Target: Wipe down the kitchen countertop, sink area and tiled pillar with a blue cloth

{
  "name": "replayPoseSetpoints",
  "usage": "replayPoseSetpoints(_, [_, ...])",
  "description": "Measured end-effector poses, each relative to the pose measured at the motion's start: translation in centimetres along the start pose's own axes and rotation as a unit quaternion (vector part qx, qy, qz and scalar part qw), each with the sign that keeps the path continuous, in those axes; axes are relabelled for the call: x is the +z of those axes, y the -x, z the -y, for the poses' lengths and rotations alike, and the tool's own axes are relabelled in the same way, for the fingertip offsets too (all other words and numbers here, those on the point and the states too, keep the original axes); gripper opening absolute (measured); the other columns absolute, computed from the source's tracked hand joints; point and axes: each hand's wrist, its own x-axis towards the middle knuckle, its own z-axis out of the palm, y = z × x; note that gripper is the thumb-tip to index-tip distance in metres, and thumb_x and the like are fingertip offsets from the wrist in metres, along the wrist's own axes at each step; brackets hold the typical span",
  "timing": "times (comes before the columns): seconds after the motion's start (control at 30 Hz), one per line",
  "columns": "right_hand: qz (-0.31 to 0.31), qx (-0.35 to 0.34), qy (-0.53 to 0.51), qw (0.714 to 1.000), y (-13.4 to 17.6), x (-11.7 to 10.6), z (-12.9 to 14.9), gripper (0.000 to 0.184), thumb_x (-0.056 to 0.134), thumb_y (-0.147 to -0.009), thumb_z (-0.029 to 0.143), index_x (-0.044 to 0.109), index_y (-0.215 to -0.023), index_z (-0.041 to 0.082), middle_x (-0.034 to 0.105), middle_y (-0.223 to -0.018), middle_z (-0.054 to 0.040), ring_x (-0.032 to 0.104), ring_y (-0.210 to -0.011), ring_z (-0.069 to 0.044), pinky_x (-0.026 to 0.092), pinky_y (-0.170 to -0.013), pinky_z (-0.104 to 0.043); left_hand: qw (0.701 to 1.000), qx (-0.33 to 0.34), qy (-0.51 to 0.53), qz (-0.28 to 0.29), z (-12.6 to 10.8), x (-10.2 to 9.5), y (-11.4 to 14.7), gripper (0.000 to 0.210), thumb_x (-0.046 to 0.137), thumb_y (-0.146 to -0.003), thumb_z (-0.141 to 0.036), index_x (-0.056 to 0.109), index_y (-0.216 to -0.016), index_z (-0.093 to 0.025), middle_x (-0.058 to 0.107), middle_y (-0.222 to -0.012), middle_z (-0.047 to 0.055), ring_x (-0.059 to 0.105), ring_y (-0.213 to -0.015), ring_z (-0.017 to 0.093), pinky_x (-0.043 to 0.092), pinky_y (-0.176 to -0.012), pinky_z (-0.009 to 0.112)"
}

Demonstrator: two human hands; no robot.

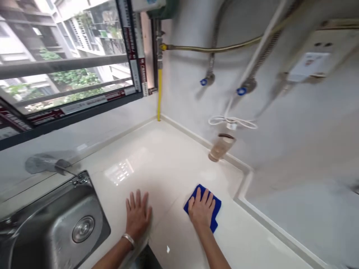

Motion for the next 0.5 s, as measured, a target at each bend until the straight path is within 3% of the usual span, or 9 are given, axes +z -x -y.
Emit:
replayPoseSetpoints(0.13, [-0.028,0.007,0.013,0.999,-4.6,1.6,3.7,0.060,0.026,-0.097,0.035,0.041,-0.147,0.005,0.037,-0.151,-0.0280,0.028,-0.142,-0.044,0.027,-0.112,-0.061,0.999,0.006,0.029,-0.013,0.7,0.7,0.9,0.065,0.053,-0.090,-0.027,0.033,-0.152,-0.030,0.010,-0.167,0.010,0.003,-0.152,0.041,0.020,-0.118,0.071])
replayPoseSetpoints(0.23, [-0.044,-0.004,0.022,0.999,-7.2,2.5,5.1,0.061,0.025,-0.097,0.037,0.044,-0.145,0.005,0.039,-0.149,-0.0280,0.032,-0.139,-0.044,0.029,-0.110,-0.060,0.998,0.041,0.056,0.009,2.5,0.9,1.3,0.069,0.057,-0.087,-0.024,0.034,-0.152,-0.031,0.013,-0.166,0.010,0.005,-0.152,0.041,0.027,-0.117,0.070])
replayPoseSetpoints(0.37, [-0.075,0.005,0.022,0.997,-10.1,3.5,6.5,0.061,0.028,-0.095,0.037,0.047,-0.142,0.003,0.042,-0.144,-0.0297,0.035,-0.136,-0.045,0.031,-0.107,-0.060,0.996,0.070,0.057,0.007,8.2,-0.2,-0.3,0.063,0.049,-0.088,-0.013,0.040,-0.149,-0.028,0.026,-0.163,0.010,0.018,-0.152,0.031,0.034,-0.118,0.059])
replayPoseSetpoints(0.5, [-0.098,0.026,0.008,0.995,-13.2,4.5,8.7,0.061,0.031,-0.093,0.037,0.047,-0.142,0.003,0.044,-0.141,-0.0296,0.036,-0.134,-0.046,0.034,-0.102,-0.061,0.999,-0.036,0.012,-0.035,14.5,-1.5,-4.0,0.052,0.047,-0.092,-0.023,0.047,-0.144,-0.018,0.035,-0.159,0.015,0.021,-0.151,0.034,0.032,-0.119,0.061])
